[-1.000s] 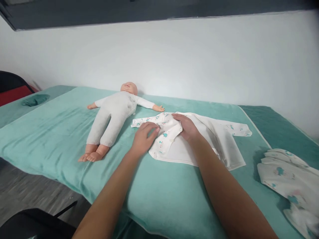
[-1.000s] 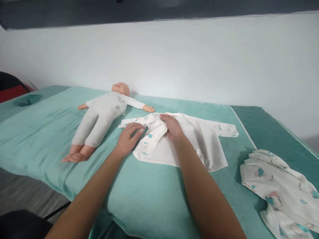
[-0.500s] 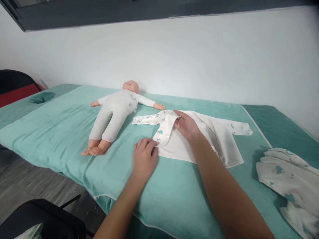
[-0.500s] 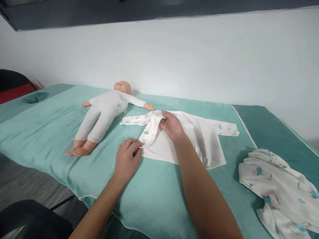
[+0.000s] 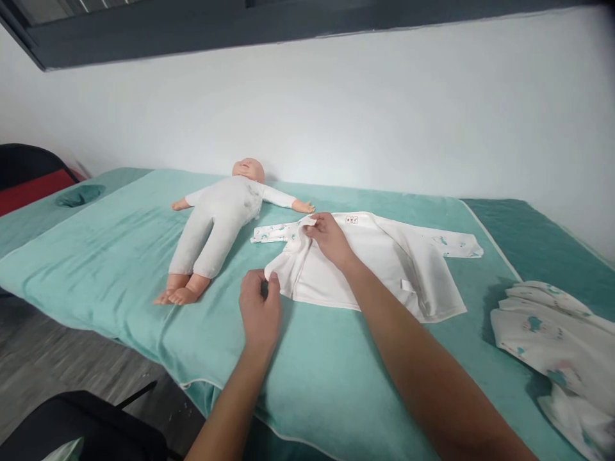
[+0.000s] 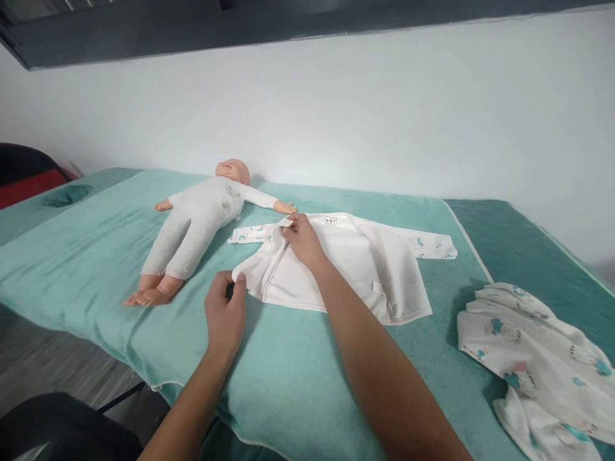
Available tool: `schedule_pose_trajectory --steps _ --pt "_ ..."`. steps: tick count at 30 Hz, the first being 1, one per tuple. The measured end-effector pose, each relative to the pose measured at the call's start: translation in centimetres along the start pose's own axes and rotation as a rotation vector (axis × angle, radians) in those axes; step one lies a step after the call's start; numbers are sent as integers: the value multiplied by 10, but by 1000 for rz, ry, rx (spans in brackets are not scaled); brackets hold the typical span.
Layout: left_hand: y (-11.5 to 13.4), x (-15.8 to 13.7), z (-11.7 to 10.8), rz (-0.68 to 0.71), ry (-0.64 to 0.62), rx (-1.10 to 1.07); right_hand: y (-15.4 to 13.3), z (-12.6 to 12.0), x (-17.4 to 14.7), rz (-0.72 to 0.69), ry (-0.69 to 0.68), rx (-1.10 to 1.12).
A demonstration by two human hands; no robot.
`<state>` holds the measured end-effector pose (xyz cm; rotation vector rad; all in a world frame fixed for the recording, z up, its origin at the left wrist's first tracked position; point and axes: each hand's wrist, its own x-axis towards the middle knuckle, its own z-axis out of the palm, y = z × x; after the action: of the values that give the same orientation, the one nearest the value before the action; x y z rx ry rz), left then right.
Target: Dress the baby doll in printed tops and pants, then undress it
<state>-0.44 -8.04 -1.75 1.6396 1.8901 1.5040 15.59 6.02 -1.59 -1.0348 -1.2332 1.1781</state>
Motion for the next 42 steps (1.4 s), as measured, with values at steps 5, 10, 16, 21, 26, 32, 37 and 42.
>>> schedule_pose_trajectory --steps 5,10,16,21,26,32,37,42 --pt "1 -5 2 147 175 29 -1 0 0 -22 50 29" --pt "4 -14 4 489 43 133 -3 1 7 88 148 -87" --pt "0 -12 11 499 -187 193 2 14 26 197 283 -308" --pt "3 -9 11 422 -179 258 -1 26 22 57 292 -533" --pt "3 -7 14 379 -223 377 -2 33 14 -237 117 -933" --pt "1 -7 16 335 -227 473 -5 33 -7 -224 87 -1075" --pt "3 -7 9 394 -316 437 -3 17 -44 -135 -20 -1290" --pt "1 -12 0 455 -369 412 -7 -39 -75 -26 -77 -1392"
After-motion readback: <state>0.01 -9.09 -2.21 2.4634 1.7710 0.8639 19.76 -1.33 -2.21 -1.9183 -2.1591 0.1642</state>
